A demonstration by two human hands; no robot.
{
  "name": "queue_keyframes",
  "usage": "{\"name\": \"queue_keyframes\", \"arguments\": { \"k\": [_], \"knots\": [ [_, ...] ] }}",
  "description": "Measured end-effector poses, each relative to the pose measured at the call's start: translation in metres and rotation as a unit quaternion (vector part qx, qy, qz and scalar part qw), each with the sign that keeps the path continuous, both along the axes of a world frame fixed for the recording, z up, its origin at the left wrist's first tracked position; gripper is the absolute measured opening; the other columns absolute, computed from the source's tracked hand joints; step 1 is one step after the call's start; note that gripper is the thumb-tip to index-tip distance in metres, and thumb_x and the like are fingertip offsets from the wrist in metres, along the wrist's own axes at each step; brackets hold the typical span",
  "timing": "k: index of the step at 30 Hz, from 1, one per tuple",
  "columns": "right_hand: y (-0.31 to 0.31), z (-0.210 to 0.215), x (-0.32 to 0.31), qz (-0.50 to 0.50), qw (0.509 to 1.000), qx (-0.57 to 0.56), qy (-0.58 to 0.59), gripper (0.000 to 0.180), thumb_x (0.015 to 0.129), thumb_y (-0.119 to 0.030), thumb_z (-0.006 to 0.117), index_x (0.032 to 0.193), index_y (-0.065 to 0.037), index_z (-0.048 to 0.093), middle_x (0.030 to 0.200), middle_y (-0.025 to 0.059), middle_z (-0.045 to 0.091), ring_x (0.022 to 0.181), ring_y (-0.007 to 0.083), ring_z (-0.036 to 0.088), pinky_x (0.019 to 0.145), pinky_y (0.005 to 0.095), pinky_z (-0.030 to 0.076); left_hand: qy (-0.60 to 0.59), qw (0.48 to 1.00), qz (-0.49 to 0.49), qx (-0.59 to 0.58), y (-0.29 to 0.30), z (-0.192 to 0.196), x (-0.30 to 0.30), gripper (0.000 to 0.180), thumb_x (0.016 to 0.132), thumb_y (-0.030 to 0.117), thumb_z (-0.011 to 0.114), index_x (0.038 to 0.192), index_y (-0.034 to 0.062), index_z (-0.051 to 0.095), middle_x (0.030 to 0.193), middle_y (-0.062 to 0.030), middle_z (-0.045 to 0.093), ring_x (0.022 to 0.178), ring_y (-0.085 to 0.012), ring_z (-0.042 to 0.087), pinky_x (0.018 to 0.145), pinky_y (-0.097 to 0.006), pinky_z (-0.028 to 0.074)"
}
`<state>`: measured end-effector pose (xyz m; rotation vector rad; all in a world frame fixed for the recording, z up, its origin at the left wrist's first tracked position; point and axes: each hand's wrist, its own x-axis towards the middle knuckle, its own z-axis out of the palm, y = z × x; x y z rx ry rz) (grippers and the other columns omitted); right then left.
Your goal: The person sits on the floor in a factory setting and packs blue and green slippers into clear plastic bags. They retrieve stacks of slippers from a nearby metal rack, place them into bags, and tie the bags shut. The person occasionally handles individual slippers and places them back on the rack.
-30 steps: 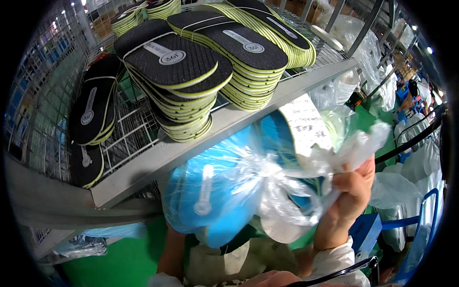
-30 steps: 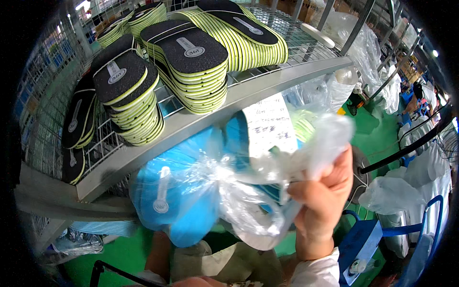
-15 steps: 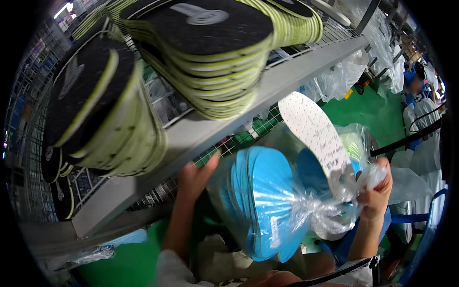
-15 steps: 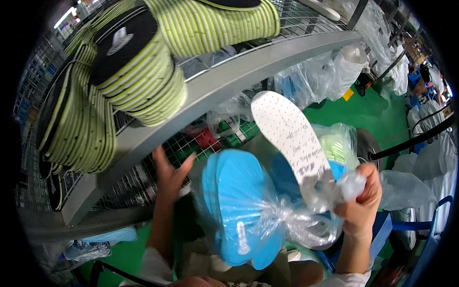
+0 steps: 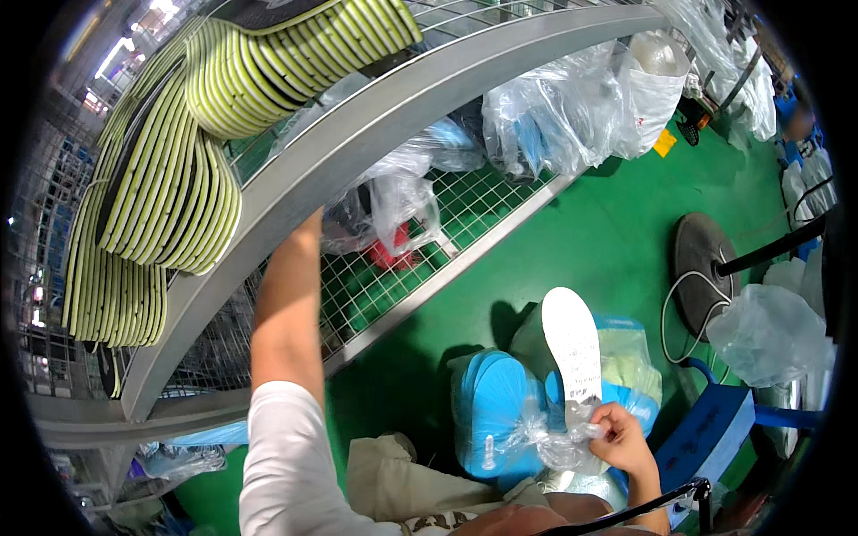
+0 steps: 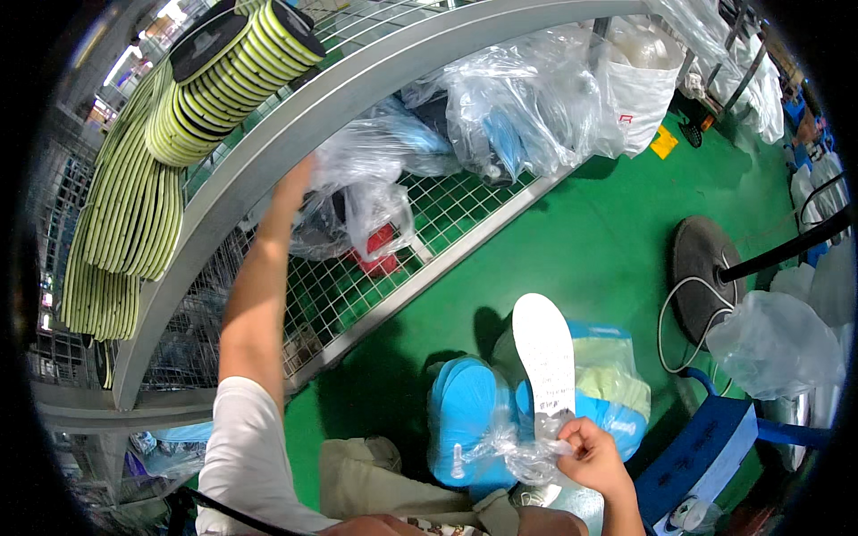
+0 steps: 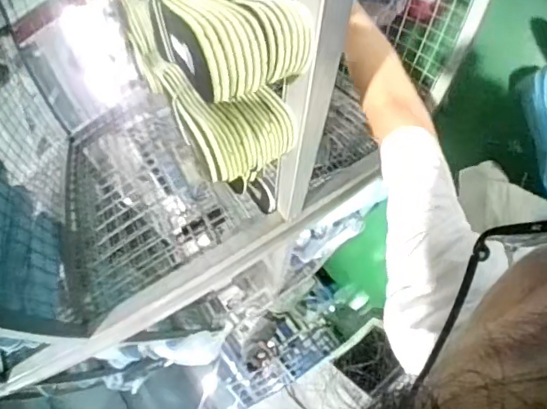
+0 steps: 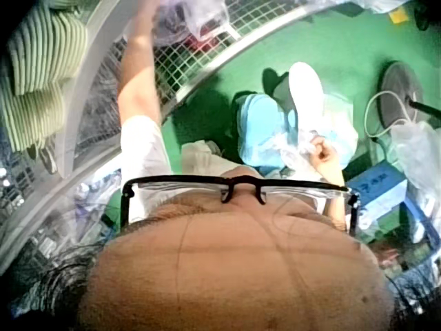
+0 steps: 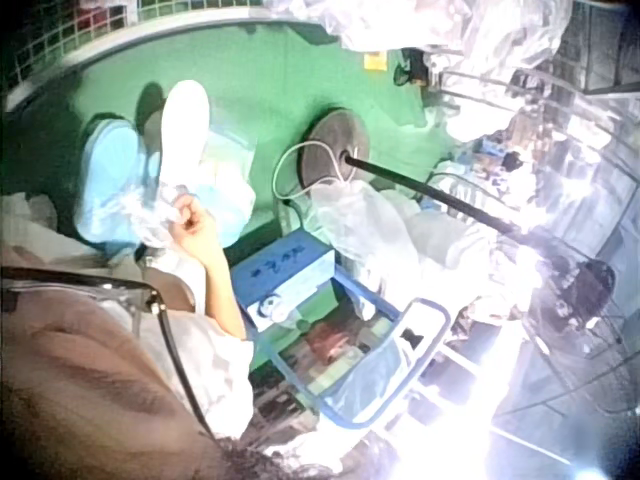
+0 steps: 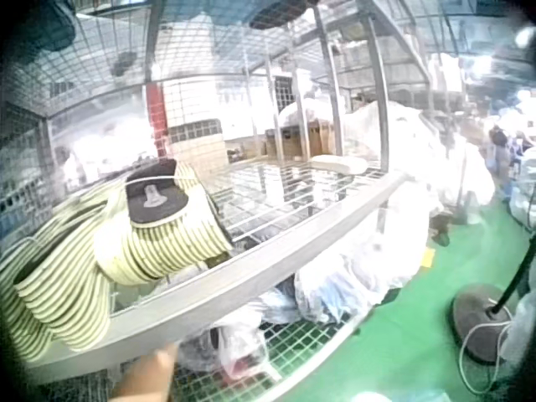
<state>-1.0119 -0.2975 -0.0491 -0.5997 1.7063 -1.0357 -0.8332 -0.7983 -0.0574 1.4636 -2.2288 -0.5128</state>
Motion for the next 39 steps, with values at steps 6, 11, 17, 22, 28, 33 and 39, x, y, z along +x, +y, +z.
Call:
{"name": "queue_keyframes", "arguments": {
  "k": [6, 11, 17, 22, 28, 33, 39],
  "knots": [
    [0.014, -0.017, -0.002, 0.136, 0.982, 0.055, 0.116, 0.027, 0.058, -0.003, 0.055, 0.083, -0.002, 0.047, 0.064, -0.0016, 0.047, 0.056, 0.0048, 0.043, 0.049, 0.0189, 0.035, 0.2, 0.976, -0.002, 0.087, -0.011, 0.039, 0.015, 0.057, 0.067, 0.039, 0.057, 0.11, 0.0053, 0.041, 0.111, -0.0191, 0.04, 0.105, -0.033, 0.035, 0.086, -0.041, 0.029],
    [0.002, -0.01, 0.001, 0.207, 0.952, 0.046, 0.22, 0.03, 0.056, -0.009, 0.057, 0.084, -0.005, 0.048, 0.054, 0.0044, 0.048, 0.049, 0.0161, 0.047, 0.046, 0.0262, 0.038, 0.222, 0.968, -0.073, 0.093, 0.01, 0.039, -0.002, 0.061, 0.067, 0.042, 0.056, 0.113, 0.0066, 0.039, 0.116, -0.0198, 0.036, 0.109, -0.0339, 0.031, 0.088, -0.042, 0.028],
    [0.014, -0.007, 0.013, 0.184, 0.932, 0.059, 0.307, 0.038, 0.056, -0.013, 0.058, 0.09, -0.004, 0.046, 0.056, 0.0095, 0.05, 0.054, 0.0254, 0.05, 0.053, 0.034, 0.04, 0.086, 0.97, -0.22, 0.061, 0.05, 0.026, -0.004, 0.065, 0.067, 0.045, 0.055, 0.118, 0.0082, 0.036, 0.121, -0.0208, 0.031, 0.114, -0.0351, 0.026, 0.09, -0.044, 0.026],
    [0.023, -0.01, 0.019, 0.191, 0.874, 0.087, 0.437, 0.035, 0.054, -0.016, 0.061, 0.082, -0.002, 0.047, 0.06, 0.0112, 0.049, 0.061, 0.0275, 0.049, 0.058, 0.0366, 0.038, -0.307, 0.939, -0.119, 0.101, 0.078, -0.021, 0.04, 0.082, 0.057, 0.059, 0.056, 0.123, 0.0187, 0.03, 0.132, -0.0144, -0.008, 0.121, -0.036, -0.003, 0.087, -0.062, 0.009],
    [0.02, -0.01, 0.025, 0.228, 0.827, 0.101, 0.503, 0.016, 0.055, -0.018, 0.061, 0.059, -0.006, 0.053, 0.064, 0.0093, 0.051, 0.064, 0.0278, 0.049, 0.06, 0.0366, 0.036, -0.071, 0.982, -0.058, 0.163, 0.069, -0.095, 0.06, 0.063, 0.066, 0.042, 0.053, 0.122, 0.0314, 0.028, 0.13, -0.0223, -0.004, 0.119, -0.0364, 0.014, 0.094, -0.038, 0.024],
    [0.025, -0.024, 0.022, 0.172, 0.837, 0.019, 0.519, 0.017, 0.056, -0.017, 0.061, 0.054, -0.005, 0.05, 0.059, 0.0095, 0.049, 0.059, 0.0277, 0.048, 0.052, 0.0364, 0.035, -0.334, 0.905, -0.147, 0.218, 0.096, 0.018, 0.026, 0.077, 0.065, 0.061, 0.044, 0.12, 0.0084, 0.034, 0.125, -0.0124, 0.031, 0.119, -0.0215, 0.024, 0.097, -0.041, 0.015],
    [0.032, -0.048, 0.01, -0.231, 0.961, -0.127, 0.087, 0.019, 0.054, 0.0, 0.054, 0.047, -0.008, 0.039, 0.047, -0.0026, 0.037, 0.044, 0.0086, 0.035, 0.042, 0.0248, 0.026, -0.184, 0.92, -0.345, 0.019, 0.192, 0.03, 0.044, 0.053, 0.07, 0.042, 0.052, 0.111, 0.0092, 0.042, 0.111, -0.0114, 0.044, 0.101, -0.0259, 0.043, 0.081, -0.043, 0.033]
  ]
}}
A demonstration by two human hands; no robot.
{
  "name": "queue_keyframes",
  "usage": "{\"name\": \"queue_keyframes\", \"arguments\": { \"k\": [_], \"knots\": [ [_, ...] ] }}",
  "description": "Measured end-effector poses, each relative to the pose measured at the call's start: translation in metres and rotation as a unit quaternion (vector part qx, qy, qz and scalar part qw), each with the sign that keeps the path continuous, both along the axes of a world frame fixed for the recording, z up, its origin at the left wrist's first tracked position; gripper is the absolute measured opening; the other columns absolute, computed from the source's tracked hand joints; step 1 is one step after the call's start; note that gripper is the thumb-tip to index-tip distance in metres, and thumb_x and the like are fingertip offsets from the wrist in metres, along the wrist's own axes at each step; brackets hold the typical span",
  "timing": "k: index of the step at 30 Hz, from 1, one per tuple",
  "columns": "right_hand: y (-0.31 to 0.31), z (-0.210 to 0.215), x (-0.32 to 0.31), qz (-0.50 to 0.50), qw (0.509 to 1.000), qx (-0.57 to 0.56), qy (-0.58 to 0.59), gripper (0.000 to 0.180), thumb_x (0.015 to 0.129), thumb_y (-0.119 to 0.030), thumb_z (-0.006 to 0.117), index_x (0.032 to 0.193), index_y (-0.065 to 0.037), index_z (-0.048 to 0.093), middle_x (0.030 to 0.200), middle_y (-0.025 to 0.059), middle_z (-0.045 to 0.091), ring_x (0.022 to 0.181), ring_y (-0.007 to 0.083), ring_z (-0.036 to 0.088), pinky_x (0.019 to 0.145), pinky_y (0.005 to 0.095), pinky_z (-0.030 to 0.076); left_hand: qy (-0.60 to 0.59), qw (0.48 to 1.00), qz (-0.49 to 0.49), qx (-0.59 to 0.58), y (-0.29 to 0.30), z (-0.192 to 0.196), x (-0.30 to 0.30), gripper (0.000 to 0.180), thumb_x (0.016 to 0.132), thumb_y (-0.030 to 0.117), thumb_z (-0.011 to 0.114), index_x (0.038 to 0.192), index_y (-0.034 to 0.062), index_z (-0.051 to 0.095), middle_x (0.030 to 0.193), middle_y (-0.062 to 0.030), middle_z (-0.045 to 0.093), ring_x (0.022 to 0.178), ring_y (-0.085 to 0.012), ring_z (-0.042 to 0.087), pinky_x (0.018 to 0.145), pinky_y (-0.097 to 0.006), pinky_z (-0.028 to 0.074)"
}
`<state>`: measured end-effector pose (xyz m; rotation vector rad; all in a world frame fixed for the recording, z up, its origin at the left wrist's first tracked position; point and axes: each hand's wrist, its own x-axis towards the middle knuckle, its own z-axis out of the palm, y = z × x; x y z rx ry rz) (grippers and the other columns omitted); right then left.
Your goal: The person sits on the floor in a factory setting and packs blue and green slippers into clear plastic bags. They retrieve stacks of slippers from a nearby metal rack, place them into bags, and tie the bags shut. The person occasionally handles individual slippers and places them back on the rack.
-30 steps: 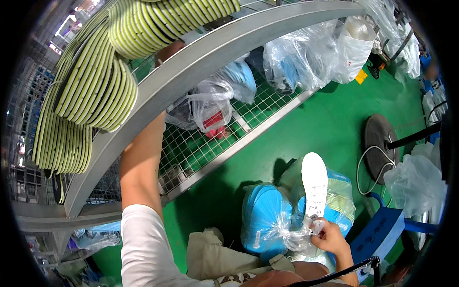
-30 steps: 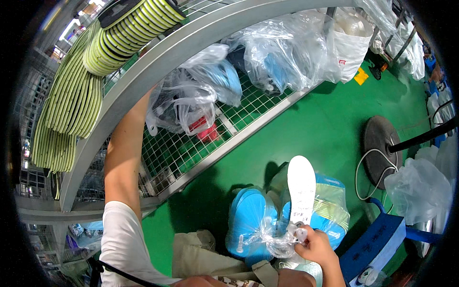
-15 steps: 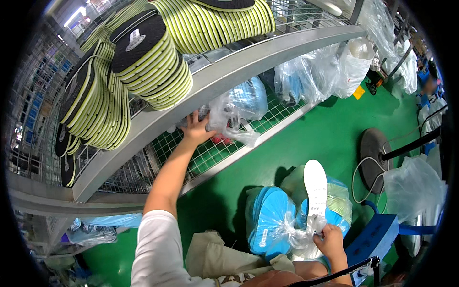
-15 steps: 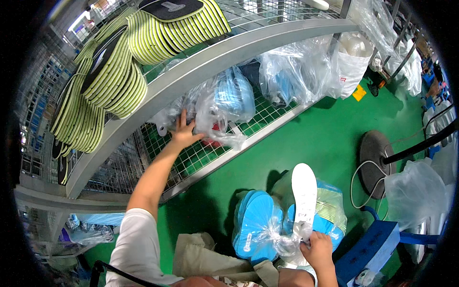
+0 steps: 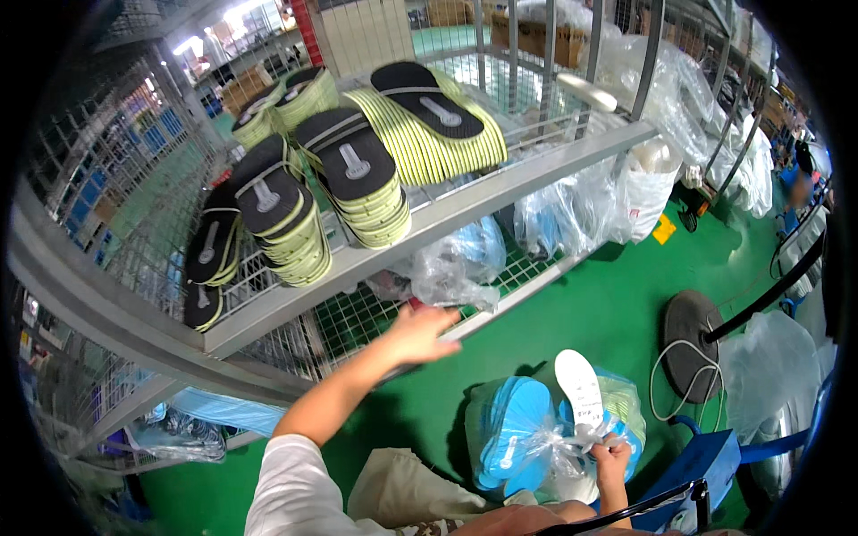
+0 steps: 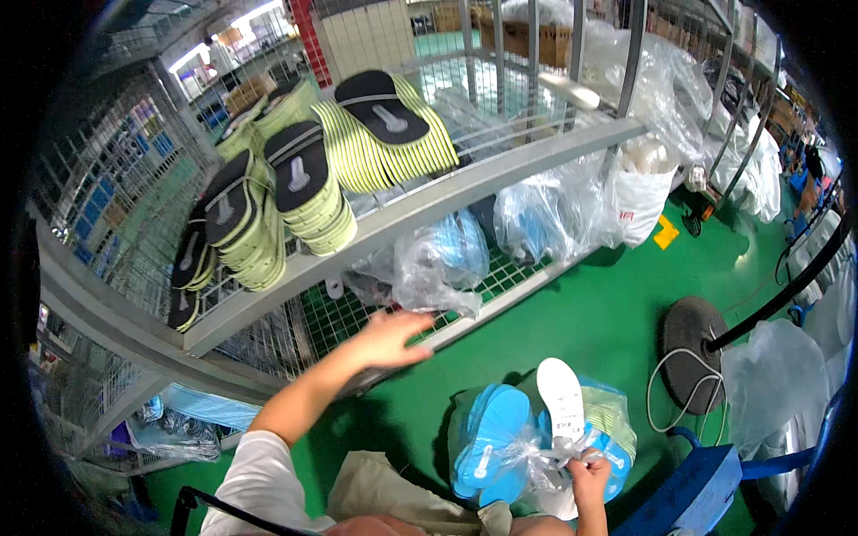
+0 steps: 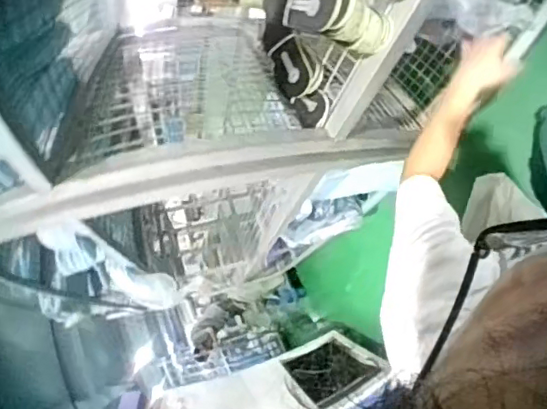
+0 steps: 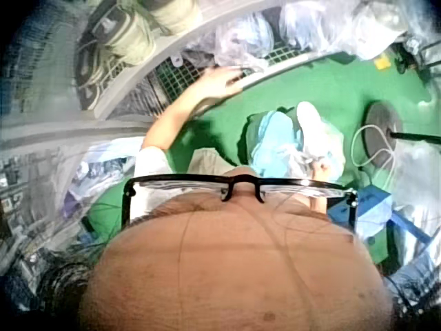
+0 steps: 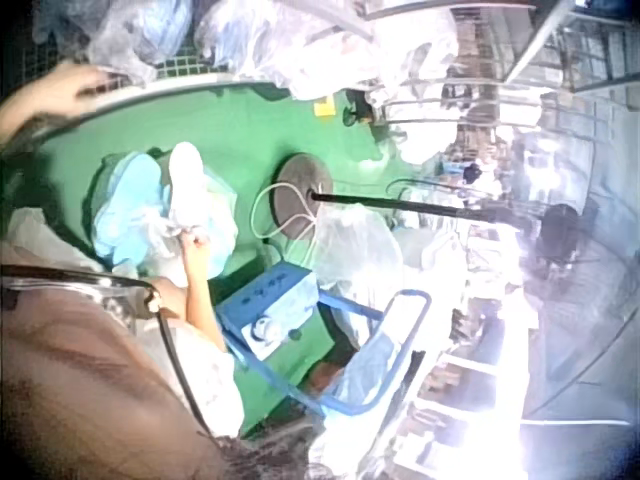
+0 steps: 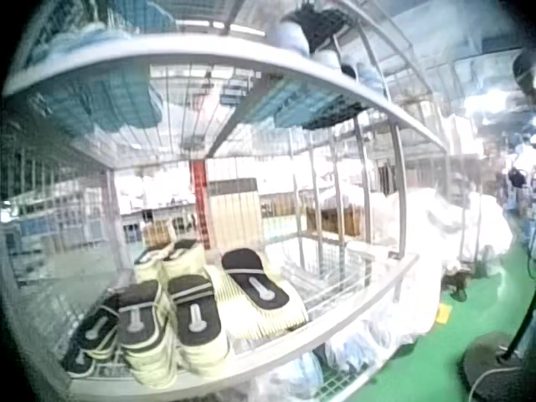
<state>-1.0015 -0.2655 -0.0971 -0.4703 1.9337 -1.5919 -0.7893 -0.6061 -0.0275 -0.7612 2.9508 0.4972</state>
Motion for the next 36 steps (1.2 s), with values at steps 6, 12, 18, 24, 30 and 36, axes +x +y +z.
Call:
{"name": "queue_keyframes", "arguments": {
  "k": [6, 12, 18, 24, 30, 36],
  "knots": [
    [-0.046, 0.058, -0.012, -0.055, 0.992, -0.106, -0.046, 0.017, 0.055, 0.005, 0.049, 0.049, -0.009, 0.04, 0.05, -0.005, 0.041, 0.044, 0.0041, 0.035, 0.042, 0.0192, 0.027, 0.001, 0.972, -0.101, 0.214, 0.05, 0.019, 0.014, 0.062, 0.074, 0.047, 0.048, 0.111, -0.0017, 0.039, 0.114, -0.0179, 0.04, 0.1, -0.0285, 0.044, 0.084, -0.032, 0.036],
    [-0.052, 0.19, -0.051, -0.059, 0.955, -0.29, 0.019, 0.004, 0.065, -0.006, 0.045, 0.063, -0.006, 0.048, 0.061, 0.001, 0.048, 0.053, 0.0079, 0.044, 0.051, 0.0207, 0.035, -0.35, 0.788, -0.259, 0.435, 0.083, 0.011, -0.009, 0.074, 0.073, 0.057, 0.04, 0.123, 0.0027, 0.026, 0.122, -0.0193, 0.031, 0.11, -0.0275, 0.035, 0.085, -0.032, 0.033],
    [-0.058, 0.346, -0.072, -0.064, 0.895, -0.415, 0.152, 0.012, 0.074, -0.013, 0.044, 0.067, -0.006, 0.051, 0.065, 0.0001, 0.047, 0.061, 0.008, 0.044, 0.059, 0.0208, 0.035, 0.204, 0.637, -0.147, 0.729, 0.157, 0.029, -0.088, 0.072, 0.077, 0.049, 0.042, 0.128, 0.0105, 0.009, 0.119, -0.0051, 0.033, 0.103, -0.014, 0.035, 0.078, -0.023, 0.031],
    [-0.053, 0.406, -0.122, -0.072, 0.873, -0.392, 0.282, 0.013, 0.075, -0.017, 0.049, 0.078, -0.006, 0.055, 0.073, -0.0008, 0.051, 0.07, 0.0075, 0.045, 0.062, 0.0202, 0.036, 0.306, 0.7, -0.148, 0.628, 0.157, 0.148, -0.115, 0.062, 0.076, 0.05, 0.042, 0.12, 0.0086, 0.03, 0.115, -0.0095, 0.039, 0.105, -0.018, 0.036, 0.084, -0.027, 0.031],
    [-0.026, 0.476, -0.178, -0.095, 0.793, -0.572, 0.187, 0.015, 0.073, -0.013, 0.054, 0.084, -0.003, 0.055, 0.076, 0.0077, 0.057, 0.073, 0.0172, 0.055, 0.069, 0.027, 0.046, 0.244, 0.913, -0.259, 0.198, 0.097, 0.205, -0.129, 0.044, 0.081, 0.023, 0.037, 0.12, 0.0043, 0.028, 0.114, -0.0127, 0.043, 0.096, -0.0195, 0.045, 0.081, -0.033, 0.037],
    [-0.195, 0.484, -0.079, -0.095, 0.787, -0.583, 0.18, 0.008, 0.068, -0.009, 0.049, 0.06, -0.007, 0.048, 0.057, 0.0021, 0.045, 0.052, 0.0118, 0.044, 0.05, 0.0216, 0.039, 0.356, 0.69, 0.051, 0.628, 0.012, 0.253, -0.132, 0.049, 0.079, 0.041, 0.035, 0.115, 0.008, 0.036, 0.114, -0.0121, 0.04, 0.1, -0.0282, 0.043, 0.084, -0.041, 0.033]
  ]
}}
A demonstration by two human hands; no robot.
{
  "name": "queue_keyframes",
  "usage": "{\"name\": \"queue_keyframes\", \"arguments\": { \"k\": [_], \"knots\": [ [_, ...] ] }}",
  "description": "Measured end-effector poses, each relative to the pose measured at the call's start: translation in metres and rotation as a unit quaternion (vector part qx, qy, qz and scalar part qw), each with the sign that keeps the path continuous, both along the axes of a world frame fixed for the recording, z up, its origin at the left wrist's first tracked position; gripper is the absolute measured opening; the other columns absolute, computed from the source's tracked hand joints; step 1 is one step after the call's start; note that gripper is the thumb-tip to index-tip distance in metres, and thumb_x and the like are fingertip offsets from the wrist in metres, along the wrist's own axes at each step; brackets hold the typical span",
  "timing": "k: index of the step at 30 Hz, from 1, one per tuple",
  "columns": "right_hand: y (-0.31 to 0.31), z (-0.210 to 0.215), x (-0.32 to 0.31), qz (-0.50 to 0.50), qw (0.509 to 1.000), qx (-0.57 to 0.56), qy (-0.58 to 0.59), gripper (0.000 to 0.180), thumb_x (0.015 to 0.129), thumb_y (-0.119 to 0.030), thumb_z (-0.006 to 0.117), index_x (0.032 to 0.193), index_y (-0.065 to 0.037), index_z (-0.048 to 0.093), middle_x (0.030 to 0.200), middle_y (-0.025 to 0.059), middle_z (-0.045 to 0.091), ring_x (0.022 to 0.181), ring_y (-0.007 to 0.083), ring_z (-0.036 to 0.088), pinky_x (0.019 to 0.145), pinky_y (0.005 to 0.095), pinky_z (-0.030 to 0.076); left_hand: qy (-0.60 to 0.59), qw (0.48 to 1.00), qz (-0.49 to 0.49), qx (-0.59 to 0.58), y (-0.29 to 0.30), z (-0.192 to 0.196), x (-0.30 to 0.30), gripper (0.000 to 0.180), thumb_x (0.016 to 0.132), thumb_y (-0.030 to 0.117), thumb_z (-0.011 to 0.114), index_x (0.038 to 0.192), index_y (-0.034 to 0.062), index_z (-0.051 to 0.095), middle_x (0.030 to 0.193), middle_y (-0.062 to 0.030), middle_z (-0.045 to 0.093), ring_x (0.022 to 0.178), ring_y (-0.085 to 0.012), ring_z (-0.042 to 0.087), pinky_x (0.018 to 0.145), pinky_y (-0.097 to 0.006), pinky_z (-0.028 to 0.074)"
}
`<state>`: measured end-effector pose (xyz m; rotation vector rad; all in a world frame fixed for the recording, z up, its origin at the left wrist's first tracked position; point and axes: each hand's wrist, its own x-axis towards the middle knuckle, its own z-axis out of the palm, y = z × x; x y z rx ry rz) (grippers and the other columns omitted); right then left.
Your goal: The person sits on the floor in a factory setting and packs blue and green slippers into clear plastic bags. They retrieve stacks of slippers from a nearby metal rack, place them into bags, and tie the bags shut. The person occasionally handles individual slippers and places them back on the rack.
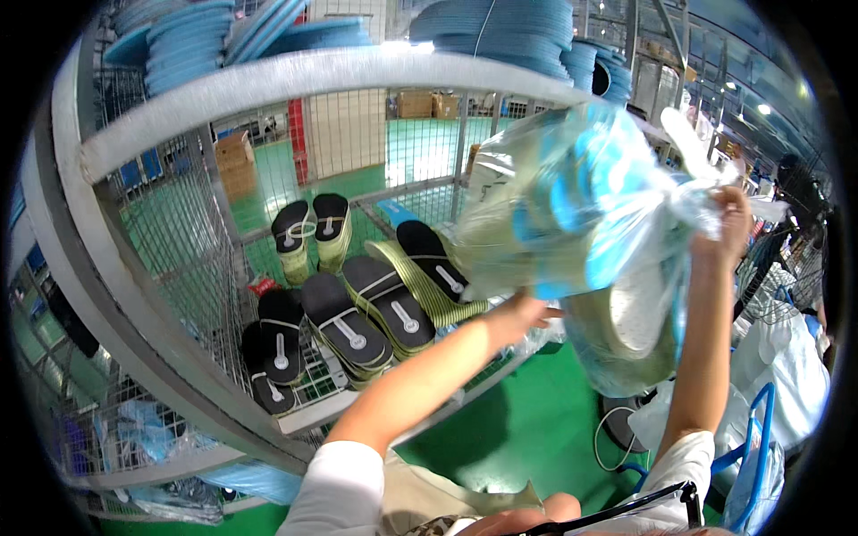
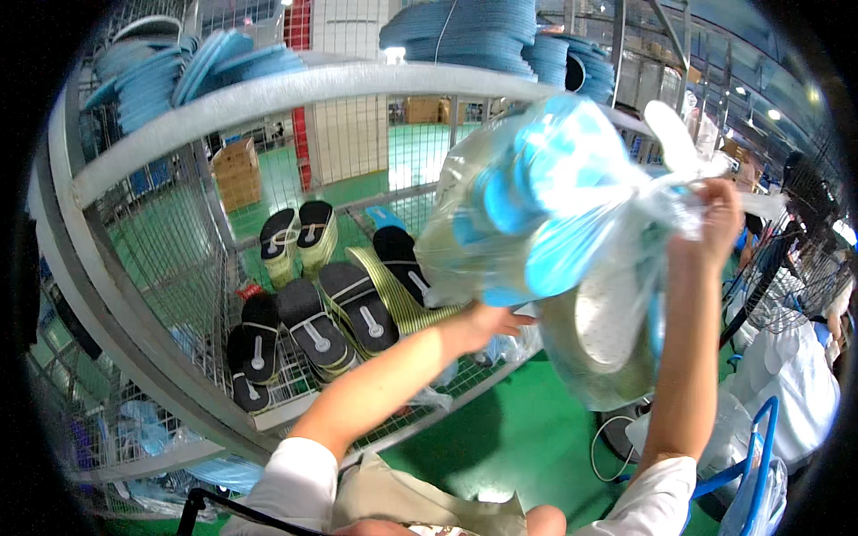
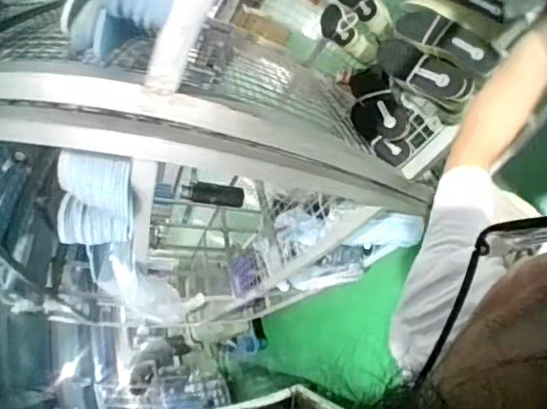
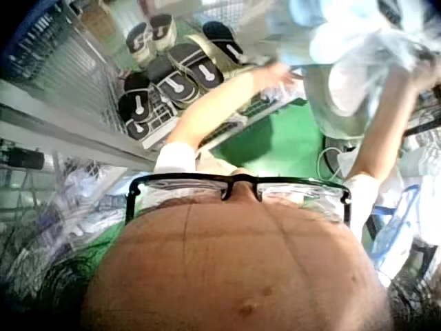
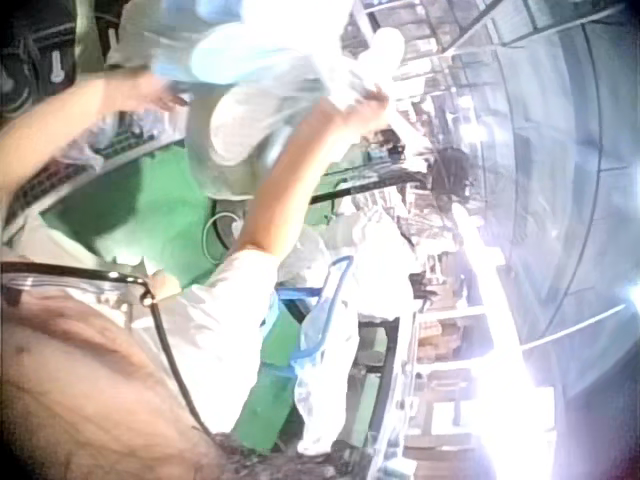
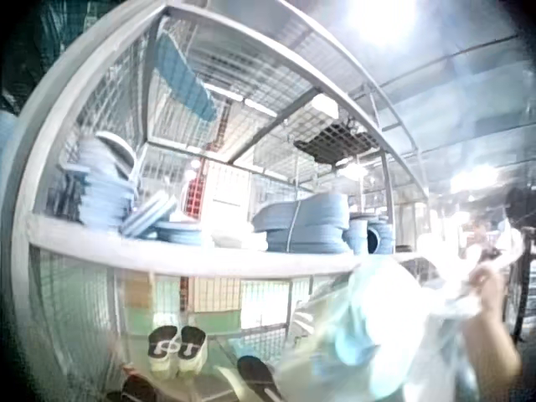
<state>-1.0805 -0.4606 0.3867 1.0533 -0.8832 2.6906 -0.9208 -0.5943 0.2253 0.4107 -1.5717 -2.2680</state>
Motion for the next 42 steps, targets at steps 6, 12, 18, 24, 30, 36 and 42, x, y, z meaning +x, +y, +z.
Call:
{"name": "queue_keyframes", "arguments": {
  "k": [6, 12, 18, 24, 30, 36, 42],
  "knots": [
    [-0.077, -0.042, 0.015, 0.055, 0.989, -0.006, -0.138, 0.014, 0.061, -0.008, 0.047, 0.05, -0.011, 0.038, 0.048, -0.0017, 0.037, 0.042, 0.0064, 0.034, 0.042, 0.017, 0.032, 0.006, 0.956, 0.05, 0.289, -0.075, -0.011, 0.002, 0.041, 0.08, 0.036, 0.035, 0.105, 0.0049, 0.042, 0.107, -0.0113, 0.044, 0.099, -0.0274, 0.043, 0.082, -0.042, 0.033],
    [-0.114, -0.027, 0.024, 0.152, 0.966, 0.045, -0.206, 0.009, 0.061, -0.009, 0.046, 0.061, -0.001, 0.049, 0.057, 0.0055, 0.051, 0.051, 0.0126, 0.046, 0.051, 0.0189, 0.037, 0.181, 0.973, 0.132, -0.052, 0.016, 0.008, 0.016, 0.041, 0.078, 0.025, 0.046, 0.111, 0.0028, 0.037, 0.108, -0.0117, 0.042, 0.096, -0.018, 0.044, 0.081, -0.026, 0.033],
    [-0.118, -0.017, 0.027, 0.054, 0.951, 0.246, -0.181, 0.01, 0.059, -0.011, 0.047, 0.061, -0.002, 0.051, 0.054, 0.0036, 0.048, 0.046, 0.0096, 0.04, 0.045, 0.0183, 0.031, 0.194, 0.569, 0.153, -0.784, 0.063, -0.01, 0.043, 0.073, 0.065, 0.042, 0.055, 0.122, 0.0071, 0.026, 0.128, -0.0142, 0.019, 0.119, -0.0304, 0.016, 0.092, -0.052, 0.012],
    [-0.119, -0.013, 0.051, 0.098, 0.927, 0.345, -0.111, 0.016, 0.057, -0.009, 0.046, 0.068, -0.002, 0.056, 0.059, 0.0002, 0.045, 0.052, 0.0093, 0.037, 0.051, 0.0191, 0.029, 0.217, 0.071, 0.105, -0.968, 0.095, 0.016, -0.005, 0.056, 0.068, 0.037, 0.047, 0.111, 0.0021, 0.043, 0.117, -0.0119, 0.039, 0.118, -0.027, 0.02, 0.094, -0.055, 0.007],
    [-0.08, 0.011, 0.014, 0.11, 0.856, 0.478, 0.161, 0.035, 0.062, -0.014, 0.052, 0.093, 0.001, 0.049, 0.086, 0.0082, 0.049, 0.082, 0.018, 0.044, 0.072, 0.0245, 0.035, 0.159, 0.27, -0.147, -0.938, 0.054, 0.053, -0.021, 0.055, 0.058, 0.045, 0.058, 0.095, 0.0041, 0.052, 0.12, -0.0135, 0.036, 0.112, -0.0322, 0.03, 0.094, -0.05, 0.016],
    [-0.012, -0.041, -0.02, -0.118, 0.829, 0.473, 0.273, 0.074, 0.067, -0.029, 0.059, 0.125, -0.004, 0.02, 0.129, 0.0182, 0.015, 0.12, 0.0257, 0.016, 0.097, 0.0311, 0.015, 0.105, 0.313, -0.005, -0.944, -0.045, 0.083, -0.003, 0.067, 0.048, 0.045, 0.065, 0.105, 0.0152, 0.045, 0.119, -0.0073, 0.037, 0.103, -0.0284, 0.039, 0.08, -0.043, 0.03],
    [-0.041, -0.191, -0.047, -0.077, 0.834, 0.526, 0.145, 0.114, 0.051, -0.046, 0.07, 0.126, -0.006, -0.007, 0.126, 0.0298, -0.008, 0.12, 0.0353, -0.007, 0.097, 0.0423, 0.005, 0.077, 0.364, 0.054, -0.927, -0.108, 0.082, 0.009, 0.074, 0.045, 0.045, 0.066, 0.111, 0.0191, 0.043, 0.113, -0.0085, 0.038, 0.102, -0.0252, 0.04, 0.079, -0.039, 0.032]
  ]
}}
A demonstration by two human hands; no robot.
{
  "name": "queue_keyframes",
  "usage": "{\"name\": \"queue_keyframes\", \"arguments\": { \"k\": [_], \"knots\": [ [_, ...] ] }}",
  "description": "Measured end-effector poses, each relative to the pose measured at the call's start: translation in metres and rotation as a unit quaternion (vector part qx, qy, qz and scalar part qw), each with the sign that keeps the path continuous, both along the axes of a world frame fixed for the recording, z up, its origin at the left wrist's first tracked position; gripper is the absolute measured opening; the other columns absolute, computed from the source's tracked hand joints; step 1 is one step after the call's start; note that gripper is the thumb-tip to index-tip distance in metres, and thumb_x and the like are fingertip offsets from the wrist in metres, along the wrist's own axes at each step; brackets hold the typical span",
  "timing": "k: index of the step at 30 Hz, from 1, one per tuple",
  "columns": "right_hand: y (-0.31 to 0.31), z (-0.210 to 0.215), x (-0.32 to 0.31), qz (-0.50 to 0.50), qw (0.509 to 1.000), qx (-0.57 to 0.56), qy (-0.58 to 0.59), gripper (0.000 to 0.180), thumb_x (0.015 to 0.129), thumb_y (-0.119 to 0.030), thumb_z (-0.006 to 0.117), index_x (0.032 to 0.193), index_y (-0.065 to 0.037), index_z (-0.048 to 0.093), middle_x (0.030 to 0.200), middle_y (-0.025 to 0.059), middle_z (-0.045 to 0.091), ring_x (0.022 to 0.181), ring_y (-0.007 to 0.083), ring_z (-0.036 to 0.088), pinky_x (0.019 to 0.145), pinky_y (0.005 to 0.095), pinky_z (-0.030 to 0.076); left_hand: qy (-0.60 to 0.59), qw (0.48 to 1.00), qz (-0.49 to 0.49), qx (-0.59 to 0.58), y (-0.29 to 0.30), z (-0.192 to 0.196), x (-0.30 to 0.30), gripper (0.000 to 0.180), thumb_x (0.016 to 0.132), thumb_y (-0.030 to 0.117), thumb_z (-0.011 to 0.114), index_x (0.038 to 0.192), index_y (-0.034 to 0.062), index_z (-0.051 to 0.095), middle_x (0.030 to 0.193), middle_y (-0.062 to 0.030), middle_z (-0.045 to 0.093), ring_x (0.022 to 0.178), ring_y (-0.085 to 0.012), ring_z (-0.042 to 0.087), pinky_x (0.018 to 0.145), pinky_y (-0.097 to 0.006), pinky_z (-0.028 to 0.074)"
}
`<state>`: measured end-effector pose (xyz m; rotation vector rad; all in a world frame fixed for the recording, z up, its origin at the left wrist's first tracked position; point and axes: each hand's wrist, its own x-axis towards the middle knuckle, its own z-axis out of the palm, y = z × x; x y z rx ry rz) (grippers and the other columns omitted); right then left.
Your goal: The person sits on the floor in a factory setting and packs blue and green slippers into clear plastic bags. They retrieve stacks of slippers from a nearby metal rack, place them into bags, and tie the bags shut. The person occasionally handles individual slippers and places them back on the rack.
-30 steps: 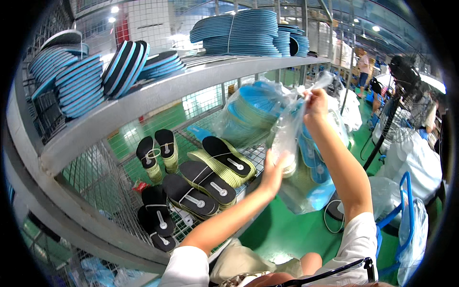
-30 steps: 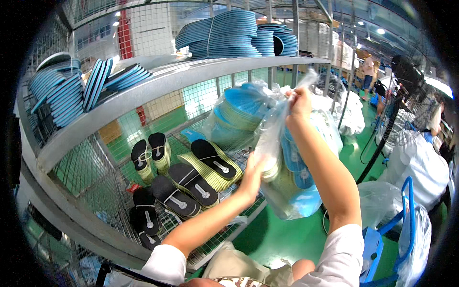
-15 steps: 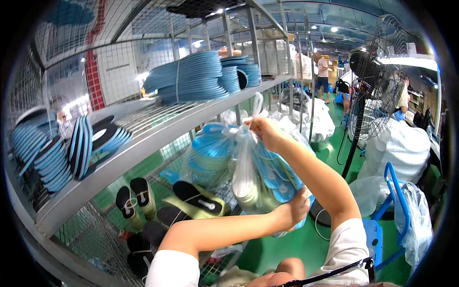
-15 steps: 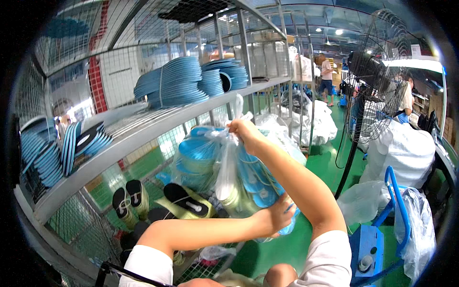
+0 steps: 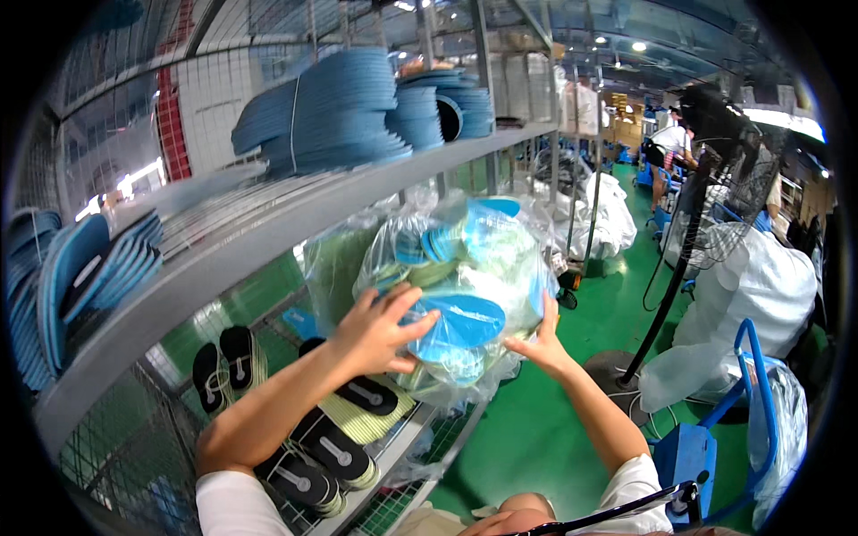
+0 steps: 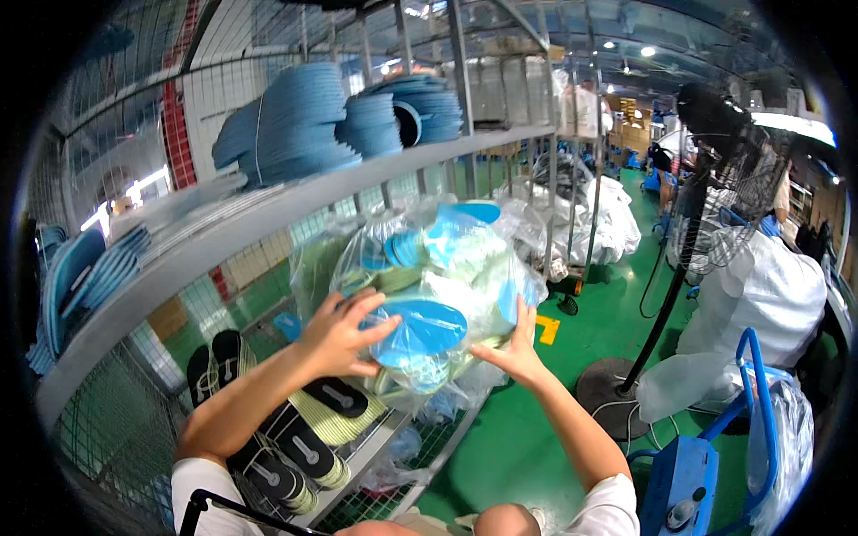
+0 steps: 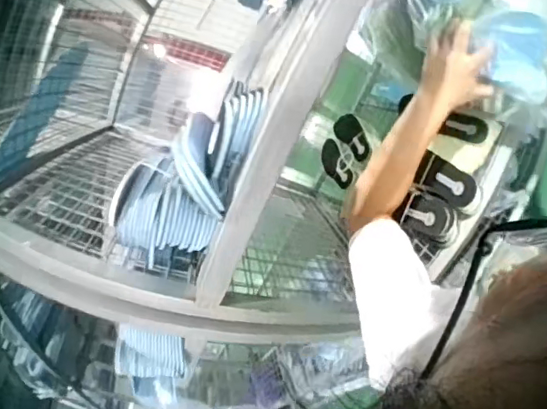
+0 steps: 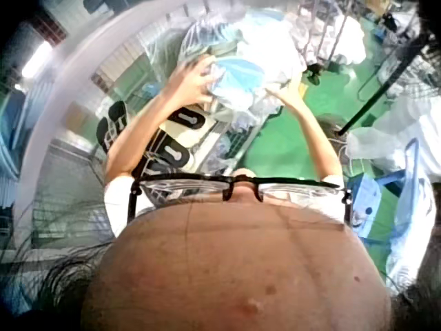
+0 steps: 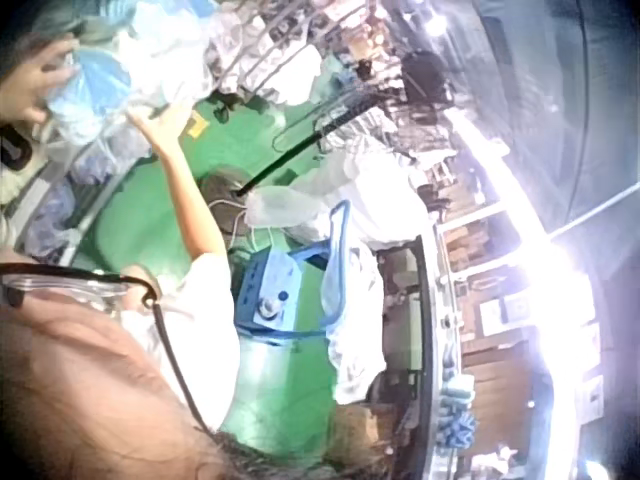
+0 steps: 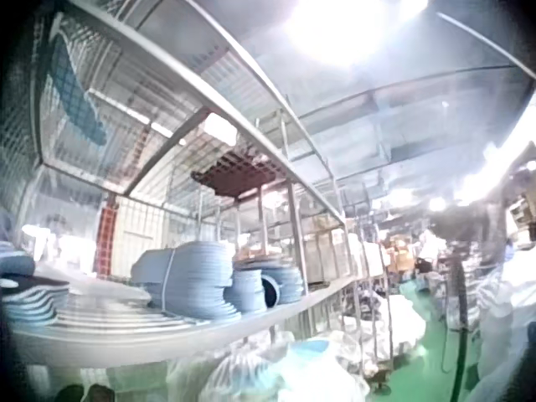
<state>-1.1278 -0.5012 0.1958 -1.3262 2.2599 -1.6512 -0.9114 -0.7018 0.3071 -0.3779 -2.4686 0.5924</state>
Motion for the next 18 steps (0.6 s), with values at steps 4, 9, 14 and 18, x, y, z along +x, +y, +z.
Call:
{"name": "queue_keyframes", "arguments": {
  "k": [4, 9, 14, 18],
  "knots": [
    [-0.022, 0.017, 0.053, -0.008, 0.996, -0.016, 0.089, 0.123, 0.046, -0.043, 0.074, 0.125, -0.006, -0.013, 0.119, 0.035, -0.021, 0.117, 0.0407, -0.015, 0.095, 0.0473, 0.007, 0.011, 0.998, 0.055, -0.031, -0.056, 0.016, 0.011, 0.082, 0.04, 0.04, 0.069, 0.113, 0.018, 0.038, 0.112, -0.007, 0.037, 0.1, -0.0232, 0.04, 0.074, -0.039, 0.034],
    [-0.093, 0.019, 0.1, 0.017, 0.998, -0.031, 0.053, 0.119, 0.052, -0.042, 0.071, 0.124, -0.007, -0.017, 0.113, 0.0364, -0.03, 0.113, 0.0448, -0.02, 0.094, 0.0468, 0.01, 0.023, 0.97, 0.241, -0.009, -0.109, 0.032, 0.02, 0.067, 0.05, 0.023, 0.067, 0.11, 0.0137, 0.04, 0.108, -0.0054, 0.043, 0.101, -0.0206, 0.042, 0.078, -0.038, 0.031],
    [-0.166, -0.003, 0.131, 0.022, 0.996, -0.019, 0.086, 0.108, 0.058, -0.042, 0.066, 0.126, -0.015, -0.013, 0.112, 0.0388, -0.029, 0.11, 0.0533, -0.012, 0.093, 0.0453, 0.016, -0.017, 0.862, 0.497, 0.096, -0.143, 0.003, 0.052, 0.052, 0.058, 0.017, 0.06, 0.108, 0.0136, 0.045, 0.106, -0.0082, 0.046, 0.102, -0.0218, 0.041, 0.081, -0.04, 0.031],
    [-0.161, 0.012, 0.113, 0.138, 0.99, -0.011, 0.032, 0.088, 0.065, -0.049, 0.056, 0.128, -0.015, 0.006, 0.12, 0.036, -0.016, 0.112, 0.0474, 0.02, 0.093, 0.0353, 0.024, 0.039, 0.828, 0.483, 0.281, -0.154, 0.008, 0.108, 0.043, 0.065, 0.019, 0.053, 0.107, 0.0128, 0.045, 0.103, -0.0103, 0.048, 0.1, -0.0256, 0.044, 0.082, -0.041, 0.033]
  ]
}}
